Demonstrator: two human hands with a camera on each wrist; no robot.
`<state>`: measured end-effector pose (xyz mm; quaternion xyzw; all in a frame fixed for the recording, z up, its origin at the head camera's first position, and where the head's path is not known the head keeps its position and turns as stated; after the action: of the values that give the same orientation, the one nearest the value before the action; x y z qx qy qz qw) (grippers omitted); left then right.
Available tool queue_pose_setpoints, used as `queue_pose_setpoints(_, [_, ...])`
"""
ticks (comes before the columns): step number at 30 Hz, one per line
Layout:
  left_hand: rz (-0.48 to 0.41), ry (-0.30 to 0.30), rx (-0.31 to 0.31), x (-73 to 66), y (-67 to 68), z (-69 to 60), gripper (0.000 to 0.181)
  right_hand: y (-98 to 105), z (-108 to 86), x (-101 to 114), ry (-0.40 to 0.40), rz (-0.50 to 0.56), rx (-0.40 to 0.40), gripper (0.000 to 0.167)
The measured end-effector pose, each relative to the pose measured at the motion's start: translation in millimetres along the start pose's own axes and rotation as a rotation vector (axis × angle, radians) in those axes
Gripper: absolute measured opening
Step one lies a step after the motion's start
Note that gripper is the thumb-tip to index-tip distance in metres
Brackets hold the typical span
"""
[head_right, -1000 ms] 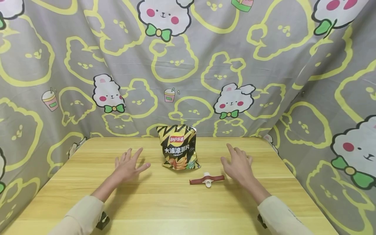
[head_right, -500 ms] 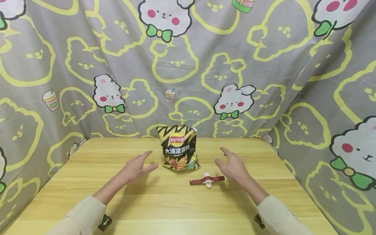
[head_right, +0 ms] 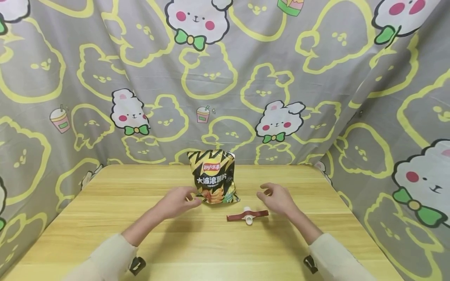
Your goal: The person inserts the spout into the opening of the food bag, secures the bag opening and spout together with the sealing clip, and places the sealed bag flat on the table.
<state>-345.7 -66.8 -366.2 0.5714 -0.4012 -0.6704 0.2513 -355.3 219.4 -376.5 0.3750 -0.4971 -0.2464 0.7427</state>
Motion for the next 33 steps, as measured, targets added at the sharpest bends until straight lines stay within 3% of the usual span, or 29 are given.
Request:
queue_pose_setpoints(3, [-0.007,-0.051,0.049,-17.7,-8.7,3.0,0.028,-1,-1.1,-2,-0.012,0.018,0.024,0.045])
queue_pose_setpoints(6, [-0.007,-0.081,0.060,-31.1,-15.4,5.9,0.023,-3,-2.4,-5,-0.030,0.042,0.058,0.044])
queue_pose_setpoints(13, [-0.069,-0.089,0.105,-46.6,-34.8,14.5,0.026,-9,-8.7,-13,-0.103,0.129,0.148,0.040])
queue_pose_setpoints(20, [-0.140,-0.006,0.173,-46.7,-59.6,20.8,0.025,-21,-13.6,-21,-0.161,0.300,0.217,0.045])
queue_pose_setpoints(28, [-0.161,-0.017,0.173,-51.3,-76.3,23.5,0.025,-34,-15.8,-28,-0.209,0.438,0.264,0.047])
queue_pose_setpoints(33, [-0.175,-0.008,0.176,-52.6,-84.0,26.8,0.022,-35,-15.3,-30,-0.217,0.441,0.273,0.043])
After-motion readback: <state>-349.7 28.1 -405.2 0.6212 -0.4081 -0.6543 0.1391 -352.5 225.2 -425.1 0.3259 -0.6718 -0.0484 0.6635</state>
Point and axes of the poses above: each hand's wrist, its own z-axis towards the middle knuckle, its own y-axis out of the back of the hand, x = y × z, the point moved 10 cm from there along z, towards the middle knuckle, and after that the axes turned 10 degrees about y, right-handed, at the moved point
